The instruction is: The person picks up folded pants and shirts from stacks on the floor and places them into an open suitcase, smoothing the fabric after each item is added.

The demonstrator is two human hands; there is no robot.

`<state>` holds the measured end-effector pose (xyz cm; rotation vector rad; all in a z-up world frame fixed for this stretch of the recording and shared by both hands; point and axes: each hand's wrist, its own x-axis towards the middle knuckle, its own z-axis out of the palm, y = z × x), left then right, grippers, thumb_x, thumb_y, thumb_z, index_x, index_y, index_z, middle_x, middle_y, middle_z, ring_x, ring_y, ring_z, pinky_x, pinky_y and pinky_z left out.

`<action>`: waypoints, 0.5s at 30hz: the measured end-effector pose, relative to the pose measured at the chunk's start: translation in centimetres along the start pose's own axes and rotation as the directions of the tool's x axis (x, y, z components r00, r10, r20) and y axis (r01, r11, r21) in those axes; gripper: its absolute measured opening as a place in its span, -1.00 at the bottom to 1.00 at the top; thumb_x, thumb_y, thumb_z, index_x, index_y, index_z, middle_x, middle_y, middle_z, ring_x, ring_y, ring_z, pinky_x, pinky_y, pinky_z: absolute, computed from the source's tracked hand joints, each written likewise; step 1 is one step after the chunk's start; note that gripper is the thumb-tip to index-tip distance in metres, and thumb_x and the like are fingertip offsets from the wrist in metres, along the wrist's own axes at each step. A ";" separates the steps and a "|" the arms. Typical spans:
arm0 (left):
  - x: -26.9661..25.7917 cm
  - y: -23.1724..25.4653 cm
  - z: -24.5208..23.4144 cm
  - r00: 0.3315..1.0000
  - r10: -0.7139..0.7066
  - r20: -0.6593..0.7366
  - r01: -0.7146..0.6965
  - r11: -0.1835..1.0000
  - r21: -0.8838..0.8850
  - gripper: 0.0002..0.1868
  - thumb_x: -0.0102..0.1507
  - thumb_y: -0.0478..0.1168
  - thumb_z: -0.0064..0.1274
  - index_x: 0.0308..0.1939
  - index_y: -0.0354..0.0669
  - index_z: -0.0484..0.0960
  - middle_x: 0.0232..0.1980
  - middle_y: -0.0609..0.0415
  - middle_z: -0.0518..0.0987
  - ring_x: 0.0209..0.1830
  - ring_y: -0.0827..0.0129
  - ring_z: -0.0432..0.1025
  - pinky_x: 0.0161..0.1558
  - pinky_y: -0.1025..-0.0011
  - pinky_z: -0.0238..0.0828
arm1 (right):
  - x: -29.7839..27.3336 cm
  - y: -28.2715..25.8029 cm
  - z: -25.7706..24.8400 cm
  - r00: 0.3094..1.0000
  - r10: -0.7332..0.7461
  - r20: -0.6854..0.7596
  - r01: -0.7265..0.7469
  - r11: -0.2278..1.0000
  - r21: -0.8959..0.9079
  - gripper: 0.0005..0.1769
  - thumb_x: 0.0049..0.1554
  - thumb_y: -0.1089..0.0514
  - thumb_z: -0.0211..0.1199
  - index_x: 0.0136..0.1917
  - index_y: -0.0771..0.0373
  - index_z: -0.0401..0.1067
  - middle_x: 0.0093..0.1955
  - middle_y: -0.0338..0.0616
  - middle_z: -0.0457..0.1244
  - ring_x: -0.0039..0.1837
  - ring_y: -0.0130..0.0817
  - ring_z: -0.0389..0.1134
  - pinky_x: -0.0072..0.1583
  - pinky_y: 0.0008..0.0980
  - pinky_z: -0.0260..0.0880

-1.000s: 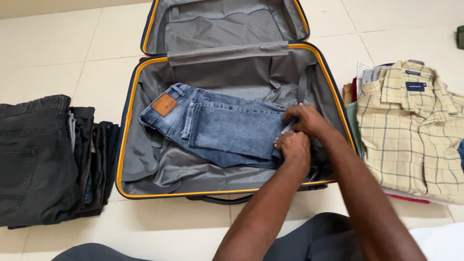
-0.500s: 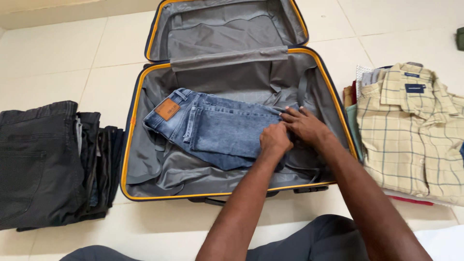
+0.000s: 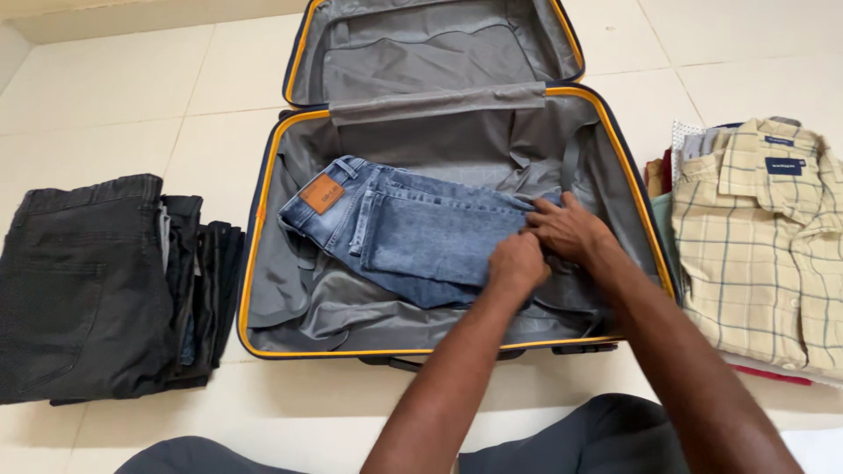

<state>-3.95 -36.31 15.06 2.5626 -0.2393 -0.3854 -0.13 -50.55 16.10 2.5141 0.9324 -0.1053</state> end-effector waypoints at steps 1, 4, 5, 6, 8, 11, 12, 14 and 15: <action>-0.7 0.4 0.5 0.999 0.030 -0.017 -0.030 0.999 0.040 -0.62 0.13 -0.12 0.27 0.00 -0.14 0.74 0.11 -0.16 0.65 0.16 -0.05 0.54 0.09 0.11 0.53 | -0.3 -0.2 0.1 0.998 -0.019 -0.058 0.017 0.999 -0.033 -0.55 0.14 0.01 0.17 0.32 -0.17 0.42 0.24 -0.38 0.25 0.43 -0.36 0.10 0.33 0.08 0.10; -2.6 2.3 1.8 0.982 0.076 -0.172 0.002 0.910 0.414 -0.75 0.20 -0.06 0.17 -0.09 0.02 0.76 0.13 -0.02 0.59 0.20 0.07 0.42 0.01 0.15 0.44 | -1.0 -0.7 -0.1 0.992 -0.071 -0.106 0.056 0.989 -0.135 -0.62 0.15 0.02 0.12 0.23 -0.17 0.49 0.19 -0.46 0.29 0.37 -0.39 0.15 0.44 0.10 0.01; -2.9 2.5 1.7 0.990 0.059 -0.125 0.005 0.889 0.458 -0.73 0.21 -0.04 0.16 -0.06 0.02 0.75 0.14 0.00 0.57 0.19 0.09 0.40 -0.01 0.15 0.41 | -1.0 -0.9 -0.5 0.997 -0.072 -0.033 0.066 0.985 -0.159 -0.67 0.17 -0.01 0.12 0.18 -0.15 0.51 0.21 -0.48 0.28 0.39 -0.39 0.14 0.45 0.09 0.00; -3.1 2.7 1.9 0.996 0.040 -0.079 0.005 0.865 0.503 -0.70 0.22 -0.01 0.14 -0.04 0.02 0.74 0.15 0.01 0.54 0.19 0.10 0.37 -0.03 0.15 0.38 | -0.9 -1.2 -1.1 0.997 -0.069 0.039 0.075 0.980 -0.182 -0.72 0.18 -0.04 0.12 0.13 -0.13 0.52 0.23 -0.50 0.28 0.40 -0.40 0.14 0.46 0.08 0.00; -2.7 2.3 2.5 0.996 0.025 -0.084 0.024 0.846 0.533 -0.72 0.25 -0.02 0.13 -0.03 0.03 0.75 0.13 0.03 0.56 0.17 0.10 0.39 -0.07 0.16 0.40 | -0.8 -1.6 -2.2 0.992 -0.049 0.118 0.068 0.984 -0.167 -0.74 0.18 -0.08 0.13 0.09 -0.12 0.53 0.23 -0.50 0.29 0.42 -0.40 0.15 0.44 0.07 0.02; -1.5 0.6 2.9 0.990 0.063 -0.129 0.005 0.882 0.472 -0.81 0.27 -0.10 0.17 -0.08 0.04 0.79 0.07 0.04 0.66 0.13 0.08 0.51 -0.09 0.20 0.53 | -0.5 -2.3 -4.1 0.987 -0.005 0.160 0.020 0.996 -0.092 -0.74 0.18 -0.11 0.15 0.09 -0.15 0.53 0.18 -0.48 0.34 0.41 -0.40 0.18 0.39 0.10 0.07; -1.5 -0.4 2.5 0.993 0.094 -0.068 -0.055 0.898 0.436 -0.80 0.24 -0.11 0.20 -0.09 0.03 0.79 0.06 0.03 0.68 0.11 0.08 0.54 -0.05 0.21 0.56 | -0.4 -2.8 -4.7 0.981 0.006 0.191 0.012 0.996 -0.090 -0.74 0.19 -0.15 0.15 0.08 -0.14 0.53 0.17 -0.48 0.35 0.41 -0.41 0.19 0.40 0.11 0.08; -2.2 -2.1 1.0 0.992 0.127 0.021 -0.126 0.928 0.351 -0.73 0.17 -0.04 0.27 -0.11 -0.02 0.79 0.05 -0.01 0.69 0.09 0.08 0.57 0.01 0.20 0.58 | -0.5 -3.9 -6.0 0.969 0.024 0.246 -0.007 0.998 -0.067 -0.71 0.19 -0.22 0.18 0.07 -0.13 0.54 0.16 -0.48 0.36 0.40 -0.41 0.23 0.38 0.09 0.12; -2.7 -2.6 0.1 0.991 0.127 0.051 -0.137 0.943 0.304 -0.66 0.14 0.02 0.31 -0.11 -0.07 0.78 0.04 -0.04 0.69 0.09 0.07 0.57 0.03 0.18 0.57 | -0.6 -4.5 -6.5 0.962 0.030 0.270 -0.018 0.999 -0.046 -0.67 0.18 -0.27 0.20 0.07 -0.13 0.54 0.16 -0.46 0.37 0.40 -0.40 0.25 0.37 0.07 0.16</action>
